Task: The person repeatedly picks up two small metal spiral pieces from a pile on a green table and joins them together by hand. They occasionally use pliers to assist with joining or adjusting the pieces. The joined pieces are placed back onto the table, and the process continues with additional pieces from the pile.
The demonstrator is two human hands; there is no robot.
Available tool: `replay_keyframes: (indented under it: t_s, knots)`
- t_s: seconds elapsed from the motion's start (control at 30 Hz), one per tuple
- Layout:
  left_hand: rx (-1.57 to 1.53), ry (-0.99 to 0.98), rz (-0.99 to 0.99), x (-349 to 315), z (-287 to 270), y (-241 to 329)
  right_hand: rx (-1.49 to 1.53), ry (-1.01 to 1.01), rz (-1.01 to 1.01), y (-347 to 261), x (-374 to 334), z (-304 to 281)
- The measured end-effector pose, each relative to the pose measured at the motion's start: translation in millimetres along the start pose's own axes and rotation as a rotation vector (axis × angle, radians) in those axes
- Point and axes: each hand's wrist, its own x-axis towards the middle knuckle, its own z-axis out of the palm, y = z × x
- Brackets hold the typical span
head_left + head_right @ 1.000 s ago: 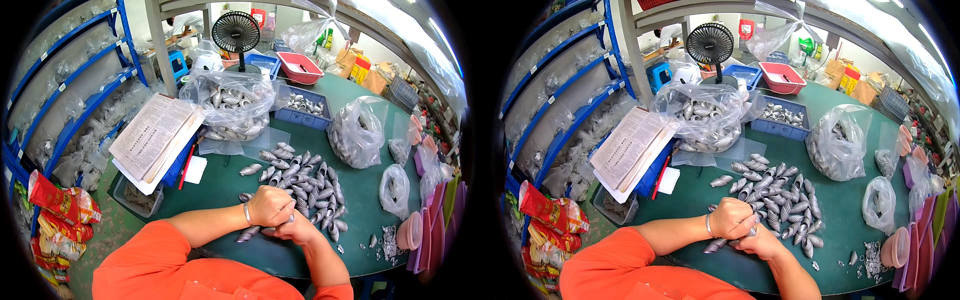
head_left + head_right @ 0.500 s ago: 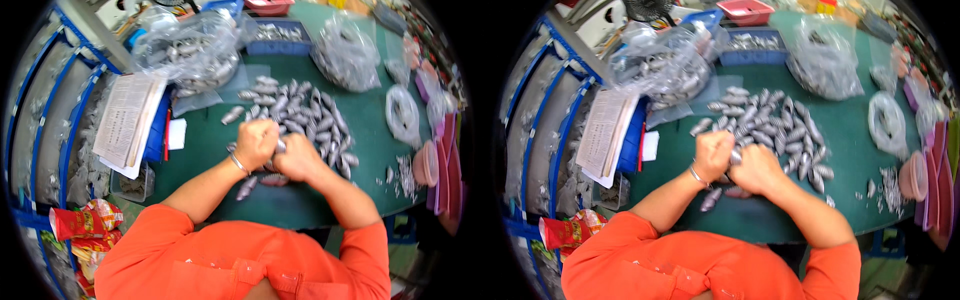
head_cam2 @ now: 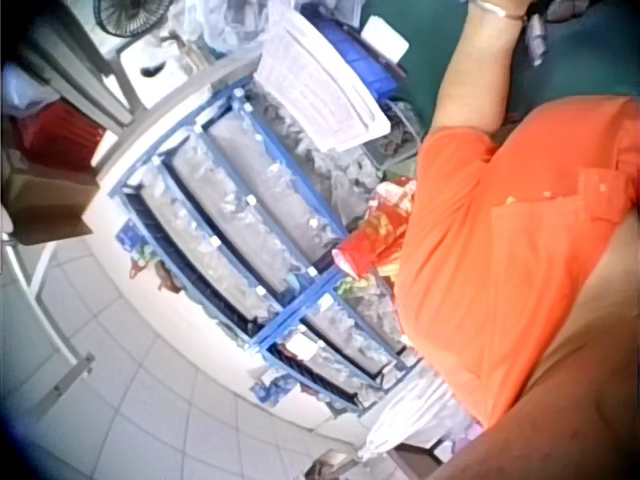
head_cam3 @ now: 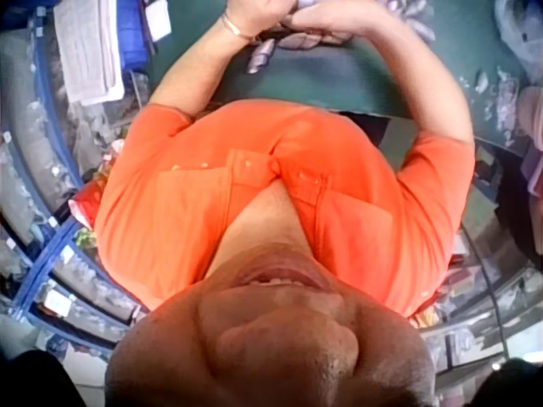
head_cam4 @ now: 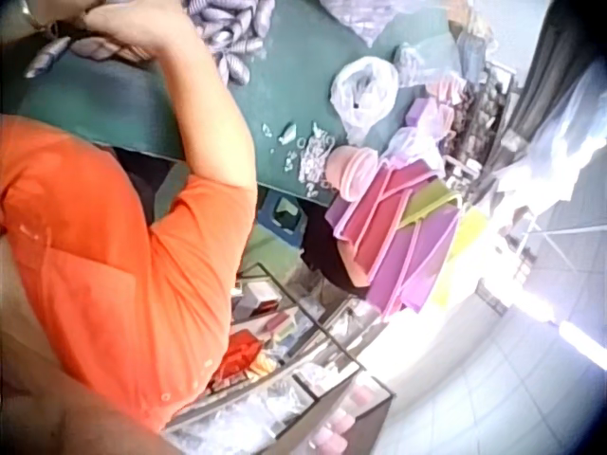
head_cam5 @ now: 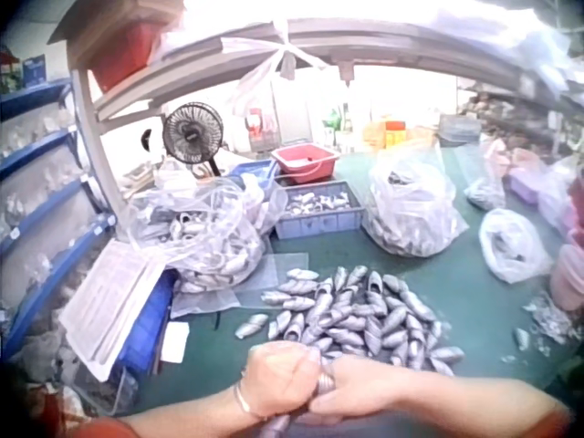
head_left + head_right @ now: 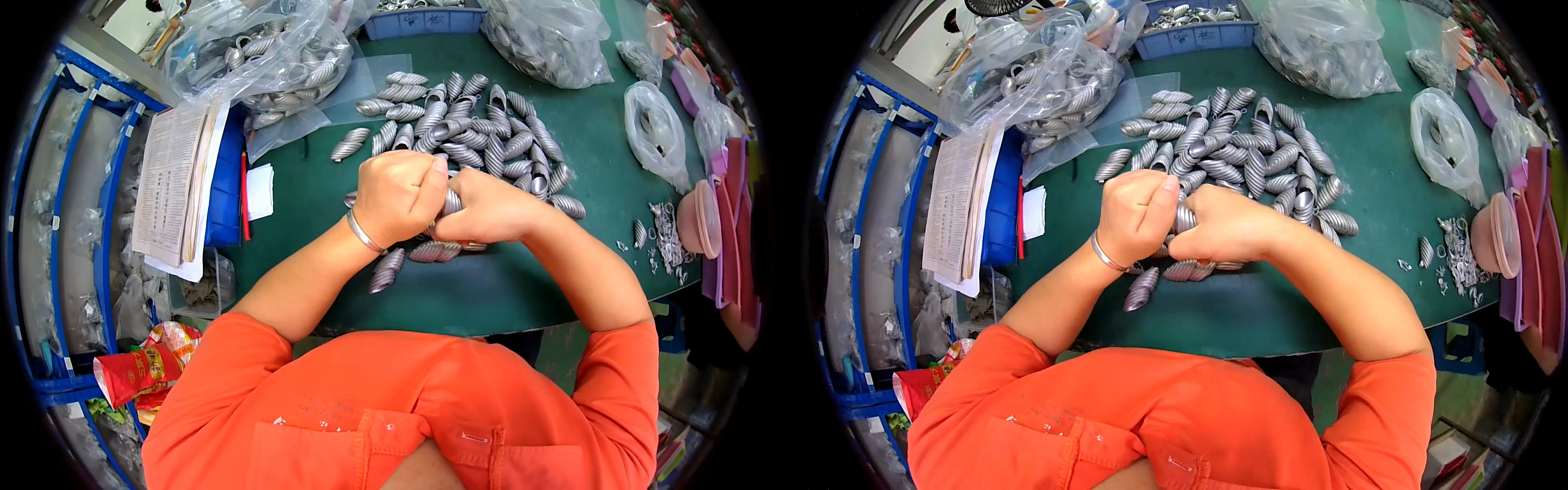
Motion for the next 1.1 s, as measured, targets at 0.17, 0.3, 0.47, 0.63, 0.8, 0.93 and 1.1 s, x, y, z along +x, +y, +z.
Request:
replay_keyframes:
  t_s: [0.17, 0.3, 0.47, 0.63, 0.8, 0.93, 1.1]
  knots:
    - [0.078, -0.015, 0.041, 5, 1, -3, -0.491, 0.513, -0.267, 6, 14, 20]
    - [-0.014, 0.026, -0.049, 8, 1, -10, -0.208, 0.541, -0.345, 6, 22, 30]
    - [-0.098, -0.006, -0.019, 3, -11, 0, 1.005, -0.39, -0.099, 25, 21, 25]
    - [0.012, 0.107, -0.052, -7, 0, -8, -0.567, 0.717, -0.371, 11, 24, 37]
    - [-0.126, 0.06, -0.069, -9, -2, -1, 0.548, -0.175, 0.058, 22, 18, 11]
    - [0.048, 0.064, -0.176, 7, -14, -17, -0.771, 0.605, -0.088, 6, 9, 5]
    - [0.829, 0.379, 0.103, 98, -98, -75, -0.859, 0.448, -0.07, -13, -15, -32]
